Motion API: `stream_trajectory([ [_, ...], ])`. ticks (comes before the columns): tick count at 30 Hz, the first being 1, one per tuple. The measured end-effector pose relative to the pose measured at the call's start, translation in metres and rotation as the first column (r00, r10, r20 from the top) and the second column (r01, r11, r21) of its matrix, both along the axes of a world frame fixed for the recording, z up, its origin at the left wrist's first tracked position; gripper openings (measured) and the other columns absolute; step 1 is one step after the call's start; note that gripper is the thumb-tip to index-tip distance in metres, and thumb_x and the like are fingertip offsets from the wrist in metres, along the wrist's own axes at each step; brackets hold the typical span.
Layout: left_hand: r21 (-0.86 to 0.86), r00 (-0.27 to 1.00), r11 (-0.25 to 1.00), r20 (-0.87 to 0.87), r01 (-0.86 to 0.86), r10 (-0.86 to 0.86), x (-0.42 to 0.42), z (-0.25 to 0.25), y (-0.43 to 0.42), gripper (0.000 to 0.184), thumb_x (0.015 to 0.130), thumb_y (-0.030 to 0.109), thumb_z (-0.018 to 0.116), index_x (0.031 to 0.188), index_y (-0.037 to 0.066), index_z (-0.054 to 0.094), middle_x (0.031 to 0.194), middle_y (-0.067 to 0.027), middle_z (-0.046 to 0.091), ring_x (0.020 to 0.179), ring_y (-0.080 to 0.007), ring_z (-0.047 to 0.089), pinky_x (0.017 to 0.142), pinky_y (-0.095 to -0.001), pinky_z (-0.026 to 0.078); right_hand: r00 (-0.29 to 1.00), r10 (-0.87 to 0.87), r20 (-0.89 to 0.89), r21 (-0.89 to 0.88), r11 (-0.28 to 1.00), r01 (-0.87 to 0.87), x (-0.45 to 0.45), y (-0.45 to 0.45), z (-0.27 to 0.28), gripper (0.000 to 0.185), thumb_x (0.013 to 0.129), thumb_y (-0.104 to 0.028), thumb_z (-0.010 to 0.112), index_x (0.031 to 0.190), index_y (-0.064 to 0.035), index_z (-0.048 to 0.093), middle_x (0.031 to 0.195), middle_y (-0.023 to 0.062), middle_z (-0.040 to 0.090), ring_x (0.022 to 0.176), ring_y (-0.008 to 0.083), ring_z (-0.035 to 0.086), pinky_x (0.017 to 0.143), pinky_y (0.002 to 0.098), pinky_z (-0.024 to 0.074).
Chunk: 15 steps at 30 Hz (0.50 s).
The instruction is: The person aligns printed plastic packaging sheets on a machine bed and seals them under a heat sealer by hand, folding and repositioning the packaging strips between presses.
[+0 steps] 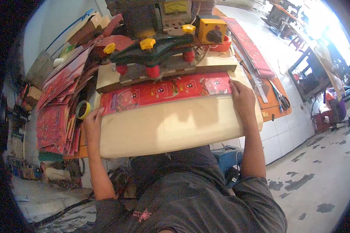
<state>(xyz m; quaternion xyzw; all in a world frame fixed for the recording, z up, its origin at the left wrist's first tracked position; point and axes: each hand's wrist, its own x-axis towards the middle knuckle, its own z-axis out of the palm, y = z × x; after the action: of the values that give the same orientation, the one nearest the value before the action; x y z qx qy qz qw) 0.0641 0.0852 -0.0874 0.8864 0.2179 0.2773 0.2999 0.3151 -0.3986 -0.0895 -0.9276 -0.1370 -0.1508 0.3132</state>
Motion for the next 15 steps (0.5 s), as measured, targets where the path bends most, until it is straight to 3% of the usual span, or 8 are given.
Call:
stream_trajectory([
  [15, 0.037, 1.0, 0.999, -0.021, -0.002, 0.002, -0.0005, 0.0001, 0.0011, 0.031, 0.1, 0.021, 0.065, 0.114, -0.004, 0.074, 0.103, -0.0237, 0.073, 0.094, -0.0352, 0.071, 0.086, -0.0389, 0.053, 1.0, 0.003, -0.002, 0.018, 1.0, -0.003, -0.008, 0.0048, 0.0095, 0.032, 0.103, -0.031, 0.059, 0.119, -0.0091, 0.075, 0.1, 0.0203, 0.074, 0.094, 0.0374, 0.072, 0.083, 0.0439, 0.0534],
])
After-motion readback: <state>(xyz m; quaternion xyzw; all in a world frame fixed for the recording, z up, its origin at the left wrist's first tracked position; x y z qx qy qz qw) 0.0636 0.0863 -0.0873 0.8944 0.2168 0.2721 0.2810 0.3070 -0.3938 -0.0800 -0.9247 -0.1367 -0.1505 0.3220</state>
